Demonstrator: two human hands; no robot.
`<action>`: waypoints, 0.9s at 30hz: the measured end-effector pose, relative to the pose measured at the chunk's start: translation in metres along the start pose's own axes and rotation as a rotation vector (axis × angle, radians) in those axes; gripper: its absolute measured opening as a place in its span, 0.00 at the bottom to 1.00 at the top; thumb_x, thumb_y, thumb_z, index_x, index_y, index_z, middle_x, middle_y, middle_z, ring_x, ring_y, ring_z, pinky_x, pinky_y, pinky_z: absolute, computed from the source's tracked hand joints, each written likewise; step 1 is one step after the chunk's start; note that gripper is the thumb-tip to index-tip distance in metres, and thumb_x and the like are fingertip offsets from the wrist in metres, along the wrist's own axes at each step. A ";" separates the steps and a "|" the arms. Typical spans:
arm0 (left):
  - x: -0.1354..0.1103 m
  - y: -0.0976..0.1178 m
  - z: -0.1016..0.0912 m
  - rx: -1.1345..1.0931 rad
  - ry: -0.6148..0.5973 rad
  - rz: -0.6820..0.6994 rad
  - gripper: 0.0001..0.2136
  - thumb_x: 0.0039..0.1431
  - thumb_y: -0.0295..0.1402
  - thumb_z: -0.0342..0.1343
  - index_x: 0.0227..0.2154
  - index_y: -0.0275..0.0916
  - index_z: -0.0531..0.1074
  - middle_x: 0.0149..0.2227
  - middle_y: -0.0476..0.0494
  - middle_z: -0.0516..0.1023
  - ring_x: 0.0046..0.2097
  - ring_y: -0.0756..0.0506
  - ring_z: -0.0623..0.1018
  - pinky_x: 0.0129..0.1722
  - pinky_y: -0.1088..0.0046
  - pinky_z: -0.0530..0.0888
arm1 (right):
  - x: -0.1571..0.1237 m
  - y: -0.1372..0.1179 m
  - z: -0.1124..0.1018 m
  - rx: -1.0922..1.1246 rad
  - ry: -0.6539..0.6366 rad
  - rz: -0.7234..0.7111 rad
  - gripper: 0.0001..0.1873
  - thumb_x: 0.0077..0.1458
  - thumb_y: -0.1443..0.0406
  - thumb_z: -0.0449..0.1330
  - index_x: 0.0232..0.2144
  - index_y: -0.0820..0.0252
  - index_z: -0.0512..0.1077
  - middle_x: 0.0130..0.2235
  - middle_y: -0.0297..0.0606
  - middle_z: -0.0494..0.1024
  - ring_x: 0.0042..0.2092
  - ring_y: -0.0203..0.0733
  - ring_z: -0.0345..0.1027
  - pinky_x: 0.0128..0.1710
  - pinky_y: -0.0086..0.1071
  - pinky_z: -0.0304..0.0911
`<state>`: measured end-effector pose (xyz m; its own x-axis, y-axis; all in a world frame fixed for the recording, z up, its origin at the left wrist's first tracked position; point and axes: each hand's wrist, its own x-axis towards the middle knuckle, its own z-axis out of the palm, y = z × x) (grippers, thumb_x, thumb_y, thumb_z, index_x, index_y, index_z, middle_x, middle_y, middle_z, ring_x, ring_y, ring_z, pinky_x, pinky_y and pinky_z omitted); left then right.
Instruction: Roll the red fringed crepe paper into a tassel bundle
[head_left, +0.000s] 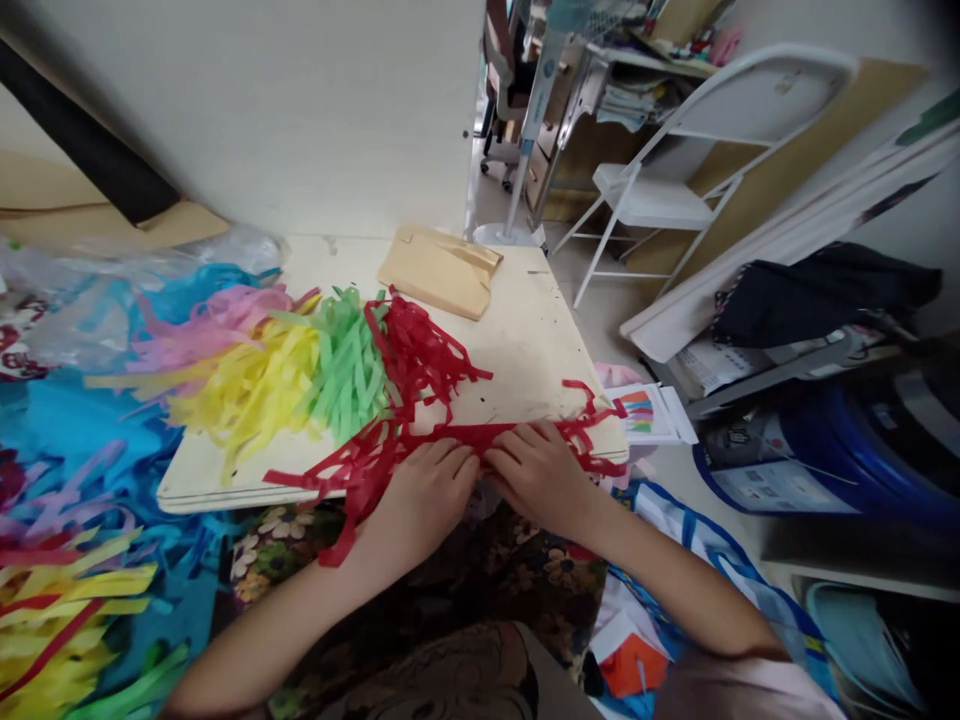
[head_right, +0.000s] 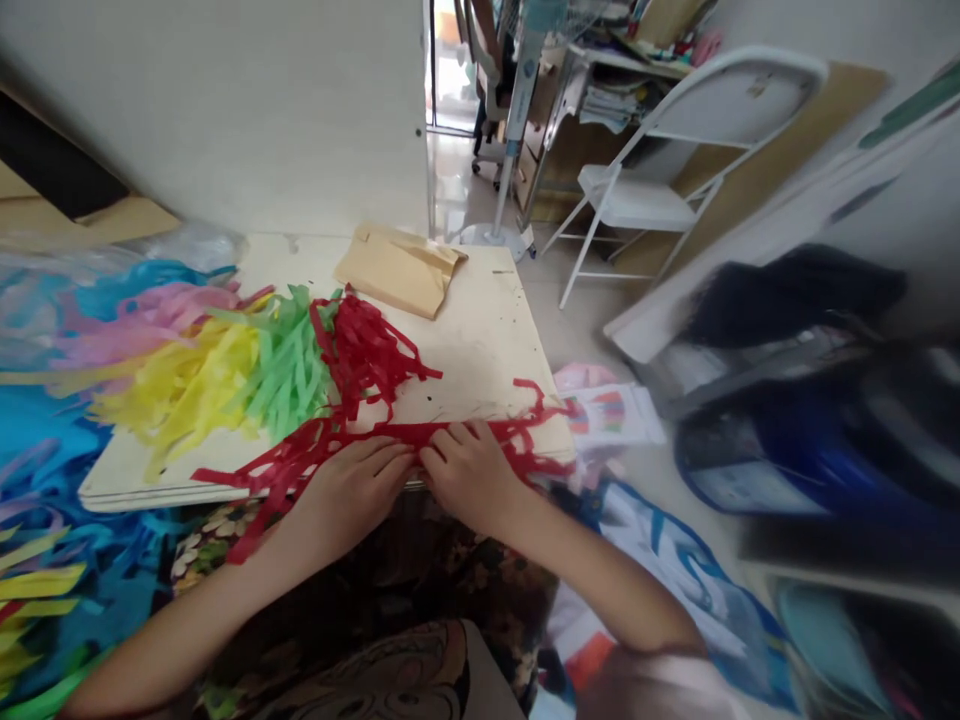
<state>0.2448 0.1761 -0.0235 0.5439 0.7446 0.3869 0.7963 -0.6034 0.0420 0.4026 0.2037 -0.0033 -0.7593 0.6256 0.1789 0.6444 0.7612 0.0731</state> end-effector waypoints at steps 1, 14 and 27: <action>-0.001 0.000 0.002 -0.013 0.027 0.017 0.06 0.49 0.22 0.47 0.29 0.32 0.68 0.32 0.43 0.72 0.35 0.46 0.70 0.32 0.70 0.70 | 0.003 -0.001 0.001 0.012 -0.002 -0.015 0.08 0.51 0.66 0.50 0.26 0.62 0.67 0.28 0.37 0.70 0.32 0.40 0.59 0.33 0.33 0.47; 0.006 -0.019 -0.011 -0.122 -0.230 -0.074 0.07 0.52 0.25 0.44 0.24 0.34 0.67 0.26 0.45 0.68 0.31 0.46 0.67 0.30 0.68 0.69 | -0.002 0.023 -0.008 0.287 -0.181 0.074 0.12 0.53 0.68 0.46 0.26 0.63 0.68 0.26 0.37 0.70 0.29 0.36 0.60 0.31 0.30 0.50; 0.006 -0.014 -0.016 0.050 -0.131 0.097 0.08 0.49 0.20 0.44 0.27 0.32 0.67 0.26 0.41 0.70 0.29 0.45 0.69 0.25 0.70 0.68 | 0.003 0.003 -0.004 0.084 -0.038 0.044 0.06 0.47 0.68 0.52 0.26 0.64 0.69 0.26 0.38 0.70 0.30 0.40 0.60 0.30 0.34 0.51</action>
<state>0.2328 0.1844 -0.0071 0.6464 0.7162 0.2631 0.7486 -0.6620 -0.0371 0.4023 0.2070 0.0013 -0.7345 0.6633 0.1431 0.6683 0.7437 -0.0167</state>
